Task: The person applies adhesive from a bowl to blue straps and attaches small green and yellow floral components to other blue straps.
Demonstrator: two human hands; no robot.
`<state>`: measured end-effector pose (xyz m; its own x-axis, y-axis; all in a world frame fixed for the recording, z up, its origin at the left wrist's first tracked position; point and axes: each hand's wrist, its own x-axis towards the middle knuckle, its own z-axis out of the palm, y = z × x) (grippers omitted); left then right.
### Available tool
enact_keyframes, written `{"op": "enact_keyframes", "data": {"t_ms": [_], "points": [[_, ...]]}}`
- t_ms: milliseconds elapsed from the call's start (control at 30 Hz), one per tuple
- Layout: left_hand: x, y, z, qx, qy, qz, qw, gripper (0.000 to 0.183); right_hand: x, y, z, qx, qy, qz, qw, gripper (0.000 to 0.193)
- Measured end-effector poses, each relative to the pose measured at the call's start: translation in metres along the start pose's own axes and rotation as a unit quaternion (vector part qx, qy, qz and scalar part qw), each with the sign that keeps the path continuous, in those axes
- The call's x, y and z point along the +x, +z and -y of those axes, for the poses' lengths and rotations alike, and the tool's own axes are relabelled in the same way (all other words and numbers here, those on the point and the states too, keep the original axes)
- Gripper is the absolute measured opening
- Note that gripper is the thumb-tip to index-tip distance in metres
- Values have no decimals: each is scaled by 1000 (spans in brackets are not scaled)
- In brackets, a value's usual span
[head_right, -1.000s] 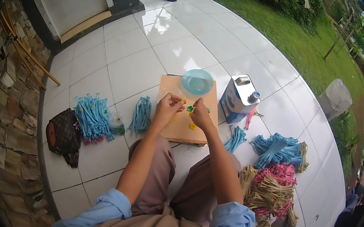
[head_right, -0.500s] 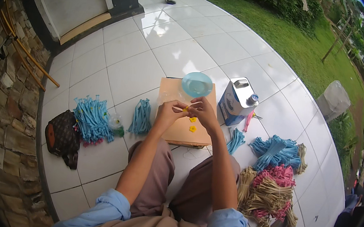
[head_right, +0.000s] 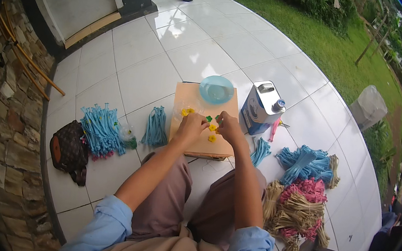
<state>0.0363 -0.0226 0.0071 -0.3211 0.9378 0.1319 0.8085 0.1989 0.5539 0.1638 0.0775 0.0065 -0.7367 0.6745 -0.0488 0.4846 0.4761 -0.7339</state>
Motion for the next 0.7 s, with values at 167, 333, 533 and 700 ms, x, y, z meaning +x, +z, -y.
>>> {"op": "enact_keyframes", "data": {"t_ms": [167,333,533,700], "points": [[5,31,-2,160,58,14,985,8,6,16,-29,-82,-30,5,996,22],[6,43,0,190,75,30,978,8,14,25,-39,-99,-82,-48,991,19],[-6,38,-11,165,64,-10,984,8,9,21,-35,-114,-133,-103,979,16],[-3,-25,1,-63,-57,-344,935,13,12,0,34,40,-116,-121,985,20]]}}
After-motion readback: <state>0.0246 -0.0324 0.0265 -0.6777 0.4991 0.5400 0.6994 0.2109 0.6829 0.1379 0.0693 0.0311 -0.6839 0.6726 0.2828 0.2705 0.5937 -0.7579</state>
